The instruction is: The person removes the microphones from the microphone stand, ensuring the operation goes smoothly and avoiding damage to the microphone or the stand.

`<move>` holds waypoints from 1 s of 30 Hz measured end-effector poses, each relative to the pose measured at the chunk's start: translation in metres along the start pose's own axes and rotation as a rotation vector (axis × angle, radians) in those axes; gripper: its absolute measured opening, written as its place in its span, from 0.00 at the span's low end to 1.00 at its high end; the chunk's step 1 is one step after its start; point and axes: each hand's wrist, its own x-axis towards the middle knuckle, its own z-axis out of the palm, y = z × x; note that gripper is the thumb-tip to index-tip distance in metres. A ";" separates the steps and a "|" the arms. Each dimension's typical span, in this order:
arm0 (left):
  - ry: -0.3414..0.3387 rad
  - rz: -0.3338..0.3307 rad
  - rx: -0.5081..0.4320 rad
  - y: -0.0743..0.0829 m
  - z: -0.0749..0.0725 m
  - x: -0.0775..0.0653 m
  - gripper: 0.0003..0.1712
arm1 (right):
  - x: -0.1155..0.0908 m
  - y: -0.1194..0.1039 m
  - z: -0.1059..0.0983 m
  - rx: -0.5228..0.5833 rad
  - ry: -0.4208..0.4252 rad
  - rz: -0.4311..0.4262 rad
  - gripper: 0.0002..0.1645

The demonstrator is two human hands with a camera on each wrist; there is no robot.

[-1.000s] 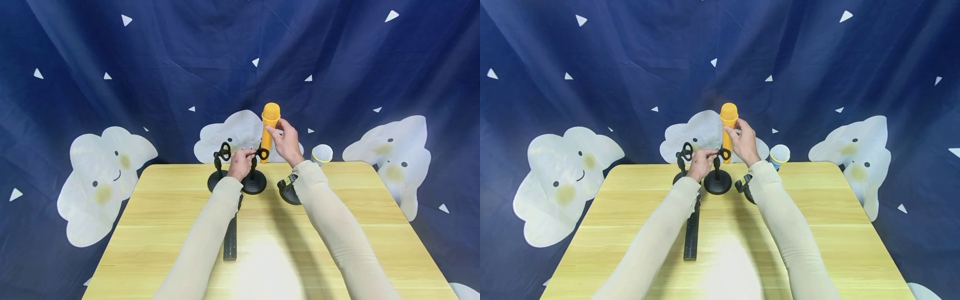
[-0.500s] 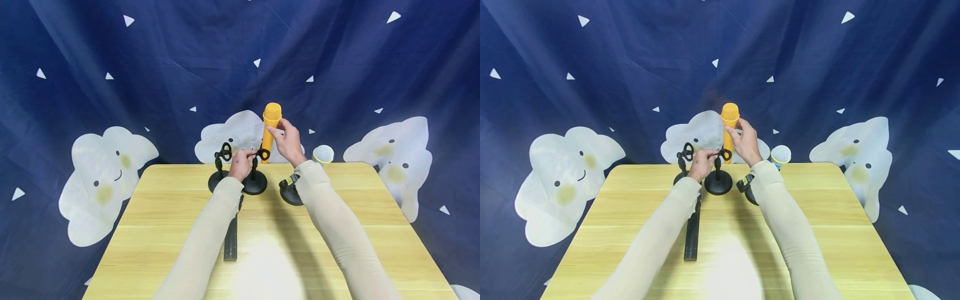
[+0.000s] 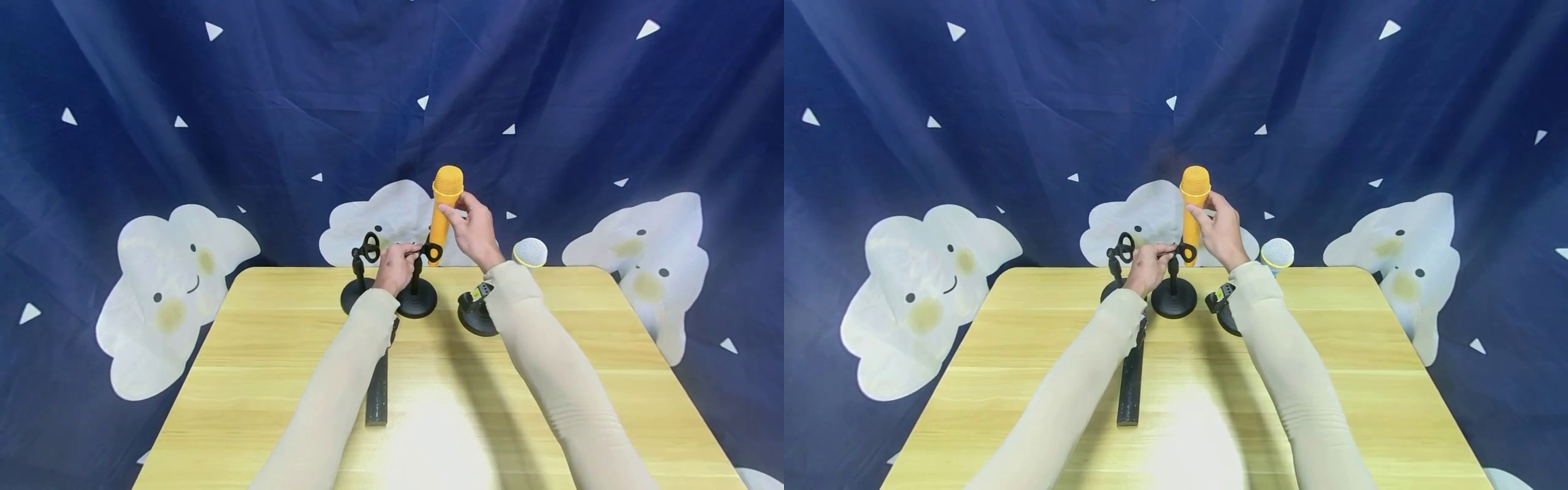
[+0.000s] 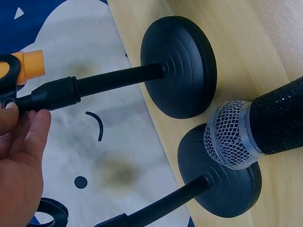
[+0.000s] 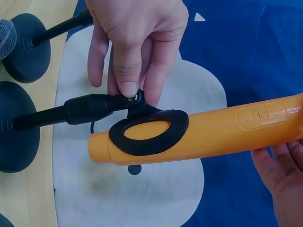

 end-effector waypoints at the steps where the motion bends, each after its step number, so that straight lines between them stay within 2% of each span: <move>1: -0.003 -0.002 -0.004 0.001 0.000 0.000 0.17 | 0.000 0.000 0.000 -0.002 -0.001 0.001 0.23; 8: 0.008 0.006 0.036 0.001 0.000 -0.001 0.17 | 0.002 -0.002 -0.004 0.002 -0.007 -0.020 0.22; 17: 0.002 -0.004 0.012 0.001 0.001 0.000 0.17 | 0.004 -0.005 -0.007 0.010 -0.014 -0.016 0.22; 30: 0.011 0.001 0.037 0.001 0.001 0.000 0.17 | 0.007 -0.010 -0.012 0.049 -0.015 0.000 0.21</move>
